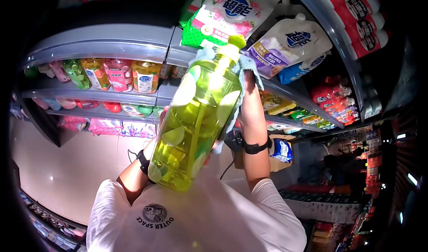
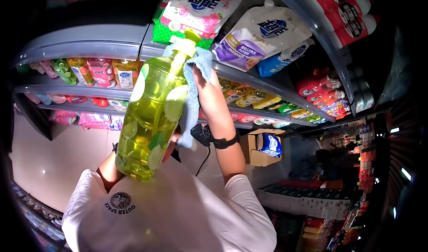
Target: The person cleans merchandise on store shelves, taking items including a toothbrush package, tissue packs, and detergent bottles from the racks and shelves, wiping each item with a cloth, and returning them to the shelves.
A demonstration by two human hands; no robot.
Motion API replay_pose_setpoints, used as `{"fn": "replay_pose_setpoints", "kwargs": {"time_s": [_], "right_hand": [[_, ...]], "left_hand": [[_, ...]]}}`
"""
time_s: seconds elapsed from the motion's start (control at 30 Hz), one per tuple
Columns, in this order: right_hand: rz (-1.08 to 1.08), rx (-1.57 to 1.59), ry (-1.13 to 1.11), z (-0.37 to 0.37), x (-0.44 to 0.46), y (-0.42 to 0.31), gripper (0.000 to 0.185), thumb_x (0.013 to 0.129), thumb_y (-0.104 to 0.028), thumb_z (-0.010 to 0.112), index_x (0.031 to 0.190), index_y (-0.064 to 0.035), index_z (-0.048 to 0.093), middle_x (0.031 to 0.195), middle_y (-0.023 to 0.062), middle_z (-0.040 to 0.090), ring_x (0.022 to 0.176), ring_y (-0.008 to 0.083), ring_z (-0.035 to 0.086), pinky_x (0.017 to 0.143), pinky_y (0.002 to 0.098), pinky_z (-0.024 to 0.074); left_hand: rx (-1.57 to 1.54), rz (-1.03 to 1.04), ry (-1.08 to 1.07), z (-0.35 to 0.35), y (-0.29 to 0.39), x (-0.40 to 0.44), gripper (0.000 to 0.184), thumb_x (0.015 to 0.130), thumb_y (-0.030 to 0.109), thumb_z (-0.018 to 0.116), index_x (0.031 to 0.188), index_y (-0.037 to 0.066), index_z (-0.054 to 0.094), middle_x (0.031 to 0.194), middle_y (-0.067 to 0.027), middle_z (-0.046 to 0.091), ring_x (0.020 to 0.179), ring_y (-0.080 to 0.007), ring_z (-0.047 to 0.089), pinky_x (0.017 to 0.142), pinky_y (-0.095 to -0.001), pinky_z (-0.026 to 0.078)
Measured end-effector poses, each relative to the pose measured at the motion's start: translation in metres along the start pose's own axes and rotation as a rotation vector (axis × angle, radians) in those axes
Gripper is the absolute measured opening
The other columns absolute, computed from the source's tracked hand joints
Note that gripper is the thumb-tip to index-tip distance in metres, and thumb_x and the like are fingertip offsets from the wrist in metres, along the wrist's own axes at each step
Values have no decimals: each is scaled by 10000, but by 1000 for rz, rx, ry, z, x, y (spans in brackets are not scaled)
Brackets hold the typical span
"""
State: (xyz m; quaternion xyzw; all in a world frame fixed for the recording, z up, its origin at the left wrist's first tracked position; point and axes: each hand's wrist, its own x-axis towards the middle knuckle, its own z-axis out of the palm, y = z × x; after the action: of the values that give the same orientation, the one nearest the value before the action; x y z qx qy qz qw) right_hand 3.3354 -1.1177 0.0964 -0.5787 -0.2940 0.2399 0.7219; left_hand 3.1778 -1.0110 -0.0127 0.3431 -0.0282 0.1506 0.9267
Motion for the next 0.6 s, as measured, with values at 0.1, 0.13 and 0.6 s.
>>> {"fn": "replay_pose_setpoints", "kwargs": {"time_s": [0.1, 0.13, 0.6], "right_hand": [[73, 149, -124, 10, 13, -4, 407, 1006, -311, 554, 1311, -41, 534, 1258, 45, 575, 1132, 144, 547, 976, 311, 447], [75, 212, -164, 9, 19, -2, 387, 1005, -305, 550, 1302, -57, 544, 1228, 55, 600, 1107, 154, 579, 956, 322, 477], [-138, -12, -48, 43, -38, 35, 518, 1021, -334, 497, 1433, -37, 393, 1368, 74, 509, 1225, 190, 519, 1030, 356, 437]], "left_hand": [[-25, 5, -7, -3, 3, 0, 524, 973, 405, 508, 1313, 6, 508, 1185, -109, 630, 1028, -203, 627, 890, -348, 523], [-25, 11, -4, -3, 6, 0, 512, 979, 400, 499, 1308, 7, 513, 1180, -109, 632, 1024, -203, 629, 888, -348, 524], [-105, 7, 39, -19, 22, 5, 460, 1043, 364, 368, 1254, 13, 580, 1135, -88, 662, 980, -169, 645, 859, -323, 526]]}}
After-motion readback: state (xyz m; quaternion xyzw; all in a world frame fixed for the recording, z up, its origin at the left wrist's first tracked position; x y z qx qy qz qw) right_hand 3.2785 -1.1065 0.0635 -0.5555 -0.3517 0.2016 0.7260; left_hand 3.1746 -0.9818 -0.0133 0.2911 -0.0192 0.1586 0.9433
